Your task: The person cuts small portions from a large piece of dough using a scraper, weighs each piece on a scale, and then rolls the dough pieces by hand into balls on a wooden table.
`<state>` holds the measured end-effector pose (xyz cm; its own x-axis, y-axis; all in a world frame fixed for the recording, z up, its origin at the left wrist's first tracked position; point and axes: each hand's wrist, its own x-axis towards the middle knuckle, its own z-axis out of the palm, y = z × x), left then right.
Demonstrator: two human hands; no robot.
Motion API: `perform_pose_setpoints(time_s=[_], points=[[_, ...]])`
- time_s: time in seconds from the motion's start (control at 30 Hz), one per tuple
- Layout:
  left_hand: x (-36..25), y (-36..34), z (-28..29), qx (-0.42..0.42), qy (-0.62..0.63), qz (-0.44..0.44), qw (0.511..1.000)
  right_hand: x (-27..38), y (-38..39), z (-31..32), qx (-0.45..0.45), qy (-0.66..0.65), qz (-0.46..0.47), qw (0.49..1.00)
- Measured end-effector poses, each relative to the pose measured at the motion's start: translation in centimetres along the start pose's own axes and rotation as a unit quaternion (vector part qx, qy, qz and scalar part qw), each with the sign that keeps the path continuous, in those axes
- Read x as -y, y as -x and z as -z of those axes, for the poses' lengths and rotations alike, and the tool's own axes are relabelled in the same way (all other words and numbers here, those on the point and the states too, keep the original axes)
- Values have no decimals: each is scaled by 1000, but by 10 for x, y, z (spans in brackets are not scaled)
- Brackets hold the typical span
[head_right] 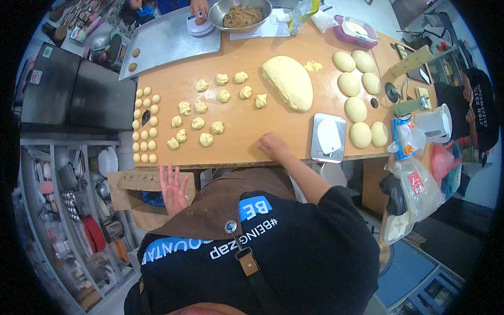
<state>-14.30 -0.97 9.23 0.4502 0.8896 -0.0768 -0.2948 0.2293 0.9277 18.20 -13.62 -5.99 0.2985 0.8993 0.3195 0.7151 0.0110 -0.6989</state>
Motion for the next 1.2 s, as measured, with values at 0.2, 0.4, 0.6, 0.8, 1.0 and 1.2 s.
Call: perform_pose_setpoints(time_s=[0.2,0.4,0.6,0.8,1.0,1.2], points=[[3,1,-8,-10,0,36,999,2,-48,6,-28,75,-38,996],[4,-3,2,16,-4,18,1000,-12,1,21,48,23,-55,997],[4,-4,-10,-28,42,70,996,3,-37,-7,-64,52,-88,993],[6,-7,5,43,43,26,998,-7,10,24,9,52,-102,993],[5,-12,-1,-4,65,80,995,16,-27,1,-27,44,-75,996],[7,-11,4,33,48,66,996,-17,-22,66,-212,-11,-202,956]])
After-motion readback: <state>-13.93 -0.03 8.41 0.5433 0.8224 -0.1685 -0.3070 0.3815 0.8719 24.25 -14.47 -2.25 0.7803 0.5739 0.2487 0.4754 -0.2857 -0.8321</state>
